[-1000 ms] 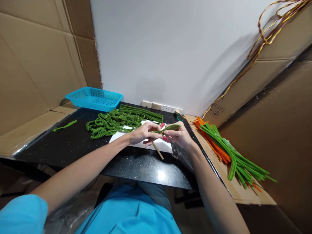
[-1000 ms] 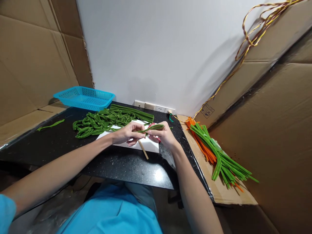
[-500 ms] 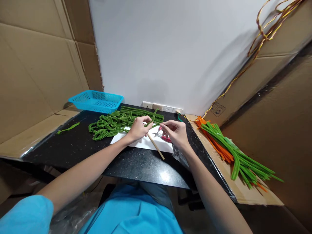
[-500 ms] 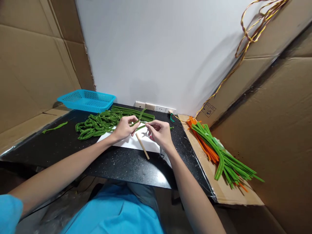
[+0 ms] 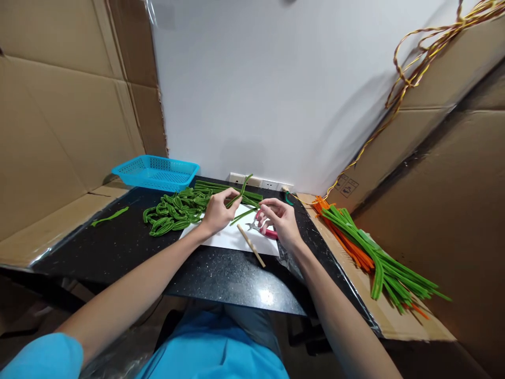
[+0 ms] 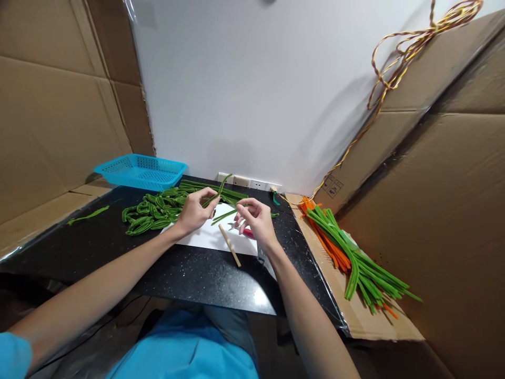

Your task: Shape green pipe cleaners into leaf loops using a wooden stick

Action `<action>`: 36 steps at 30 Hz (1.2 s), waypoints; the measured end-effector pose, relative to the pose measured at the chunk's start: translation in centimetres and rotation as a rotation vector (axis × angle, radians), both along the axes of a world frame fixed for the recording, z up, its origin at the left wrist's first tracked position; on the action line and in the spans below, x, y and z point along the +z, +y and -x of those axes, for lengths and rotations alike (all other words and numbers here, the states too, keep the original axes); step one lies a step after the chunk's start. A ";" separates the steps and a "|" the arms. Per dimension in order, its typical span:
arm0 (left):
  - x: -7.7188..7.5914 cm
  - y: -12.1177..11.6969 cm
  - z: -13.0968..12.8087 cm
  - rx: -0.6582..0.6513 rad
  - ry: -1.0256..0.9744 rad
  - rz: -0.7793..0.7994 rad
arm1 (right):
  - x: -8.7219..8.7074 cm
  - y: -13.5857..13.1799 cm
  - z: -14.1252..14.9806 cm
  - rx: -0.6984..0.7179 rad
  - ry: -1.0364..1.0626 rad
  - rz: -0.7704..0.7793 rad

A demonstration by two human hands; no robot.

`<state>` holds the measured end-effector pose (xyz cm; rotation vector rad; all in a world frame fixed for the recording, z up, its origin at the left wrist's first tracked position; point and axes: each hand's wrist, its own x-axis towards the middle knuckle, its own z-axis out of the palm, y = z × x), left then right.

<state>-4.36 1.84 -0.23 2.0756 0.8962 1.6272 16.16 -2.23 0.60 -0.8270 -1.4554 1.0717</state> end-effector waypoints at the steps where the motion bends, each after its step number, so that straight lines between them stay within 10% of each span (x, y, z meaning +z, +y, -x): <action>1: -0.2 -0.2 -0.1 0.039 0.054 -0.070 | 0.1 0.0 0.0 0.014 -0.023 0.017; 18: -1.5 -0.7 -0.2 -0.112 0.355 -0.251 | -0.2 0.3 -0.1 0.162 -0.100 0.213; 27: 0.2 -2.0 -1.0 -0.392 0.075 0.353 | 1.0 -1.2 -1.7 -0.276 -1.126 -0.832; 32: 0.6 -2.6 -0.9 -0.818 -0.149 0.931 | 2.0 -2.5 -2.8 -0.092 -1.261 -1.147; 36: 0.4 -2.9 -1.7 -0.903 -0.189 1.028 | 3.1 -2.9 -3.9 0.108 -1.267 -1.117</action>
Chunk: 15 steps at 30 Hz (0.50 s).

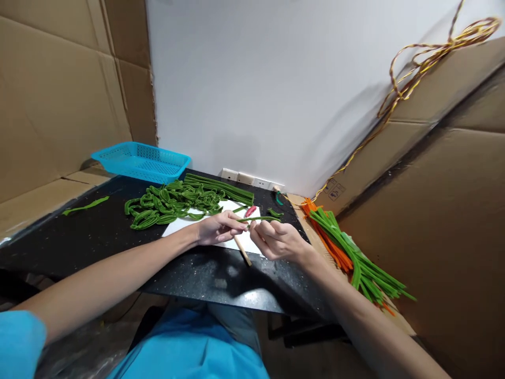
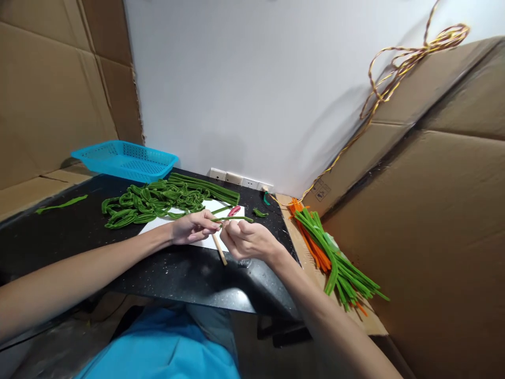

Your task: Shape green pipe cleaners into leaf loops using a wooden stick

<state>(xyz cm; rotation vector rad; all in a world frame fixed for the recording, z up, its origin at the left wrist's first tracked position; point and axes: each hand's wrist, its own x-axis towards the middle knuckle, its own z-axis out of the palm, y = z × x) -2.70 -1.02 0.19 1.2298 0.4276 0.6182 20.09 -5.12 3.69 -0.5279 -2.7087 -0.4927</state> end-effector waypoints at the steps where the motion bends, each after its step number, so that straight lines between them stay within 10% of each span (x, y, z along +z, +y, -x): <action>1: -0.1 0.1 -0.2 -0.006 -0.010 0.001 | 0.0 0.1 -0.2 -0.025 0.006 0.041; 6: -1.1 0.9 -1.0 0.180 0.032 -0.211 | -1.8 0.9 -0.1 -0.283 0.416 0.413; 10: -1.6 1.6 -0.8 0.307 0.061 -0.352 | -3.5 2.7 1.0 -0.193 0.957 1.212; 15: -0.7 1.2 -0.7 0.506 -0.031 -0.301 | -3.0 4.4 1.8 -0.101 1.098 1.392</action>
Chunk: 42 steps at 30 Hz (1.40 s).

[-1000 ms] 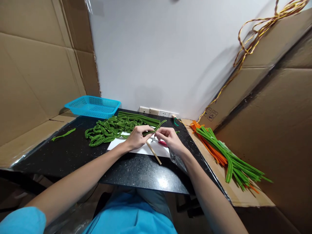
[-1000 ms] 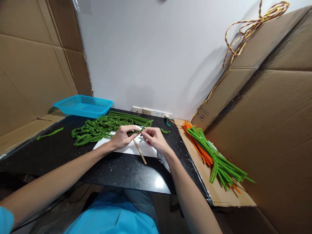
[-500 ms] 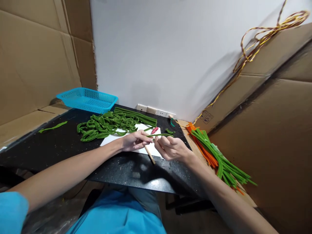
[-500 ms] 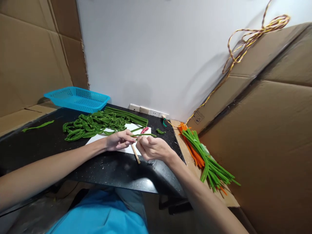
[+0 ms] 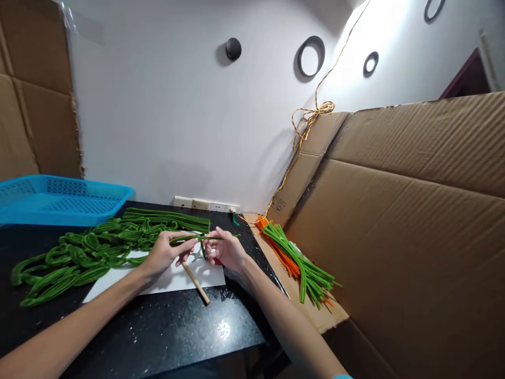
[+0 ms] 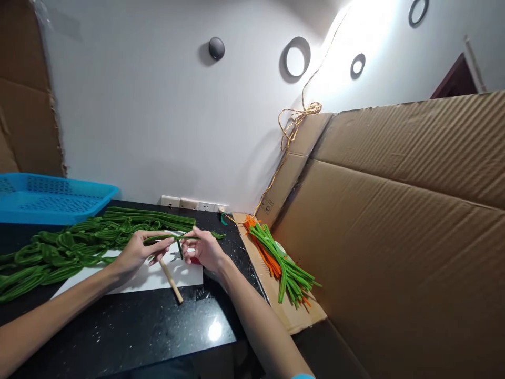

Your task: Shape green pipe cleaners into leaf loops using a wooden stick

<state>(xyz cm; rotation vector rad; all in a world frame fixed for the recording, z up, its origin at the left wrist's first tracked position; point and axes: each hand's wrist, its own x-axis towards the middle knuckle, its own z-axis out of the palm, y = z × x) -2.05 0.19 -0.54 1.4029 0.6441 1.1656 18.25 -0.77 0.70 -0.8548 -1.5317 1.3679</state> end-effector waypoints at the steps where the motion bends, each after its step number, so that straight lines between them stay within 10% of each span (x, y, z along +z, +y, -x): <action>1: 0.2 -0.2 -0.1 0.042 -0.010 0.006 | 0.1 0.1 0.2 0.002 0.032 0.014; 11: 0.4 -0.8 -1.1 0.188 0.077 -0.086 | -2.8 0.5 3.2 -0.232 0.042 -0.090; 21: 0.1 -0.5 -0.5 -0.050 0.046 0.164 | -0.8 -1.7 1.4 -0.307 -0.196 -0.363; 42: -1.2 0.2 -1.0 -0.182 0.066 0.122 | -2.2 -0.7 1.8 -0.280 0.063 -0.143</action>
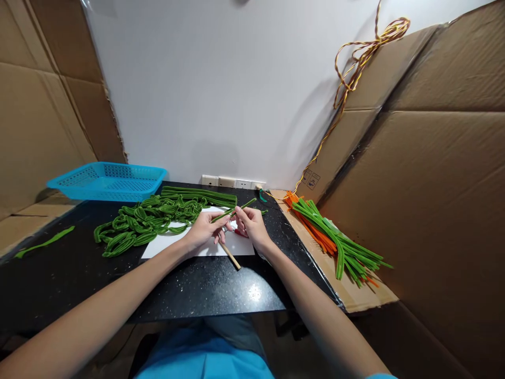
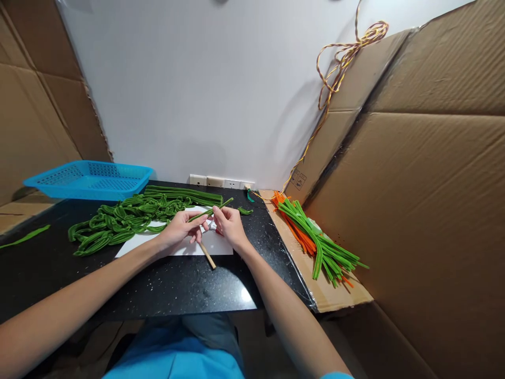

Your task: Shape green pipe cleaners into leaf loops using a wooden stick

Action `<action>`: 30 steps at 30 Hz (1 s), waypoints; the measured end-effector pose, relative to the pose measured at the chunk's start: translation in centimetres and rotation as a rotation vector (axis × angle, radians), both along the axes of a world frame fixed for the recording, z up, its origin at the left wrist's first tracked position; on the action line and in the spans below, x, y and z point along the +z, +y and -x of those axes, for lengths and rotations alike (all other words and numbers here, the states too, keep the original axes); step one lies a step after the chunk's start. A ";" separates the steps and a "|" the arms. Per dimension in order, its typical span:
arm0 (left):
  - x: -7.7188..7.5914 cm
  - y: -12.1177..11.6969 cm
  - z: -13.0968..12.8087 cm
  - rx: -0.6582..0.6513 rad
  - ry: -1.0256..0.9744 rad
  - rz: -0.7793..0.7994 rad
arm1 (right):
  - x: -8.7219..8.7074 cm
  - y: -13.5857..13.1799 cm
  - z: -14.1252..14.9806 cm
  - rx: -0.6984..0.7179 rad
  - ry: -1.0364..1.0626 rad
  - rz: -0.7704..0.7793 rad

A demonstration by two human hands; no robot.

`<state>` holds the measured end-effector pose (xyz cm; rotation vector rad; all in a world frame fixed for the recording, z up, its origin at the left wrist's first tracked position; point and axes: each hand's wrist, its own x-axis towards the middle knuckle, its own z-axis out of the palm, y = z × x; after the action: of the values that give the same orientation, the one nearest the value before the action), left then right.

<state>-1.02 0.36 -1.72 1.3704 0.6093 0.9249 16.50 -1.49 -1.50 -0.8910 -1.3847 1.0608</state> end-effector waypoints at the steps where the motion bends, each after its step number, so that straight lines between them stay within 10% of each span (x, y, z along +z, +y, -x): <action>1: 0.0 0.0 0.0 -0.016 0.006 -0.004 | 0.0 0.0 0.0 0.019 -0.008 0.006; 16: 1.8 -0.5 0.9 -0.173 0.005 0.102 | 0.0 -0.4 0.1 0.147 0.193 0.146; 30: 1.3 -0.3 0.6 0.275 0.033 -0.309 | 0.0 -0.3 0.0 0.035 0.174 0.114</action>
<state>-1.61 0.03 -0.47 1.6041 0.7130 1.2592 16.55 -1.77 -1.53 -0.8381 -1.2083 1.2241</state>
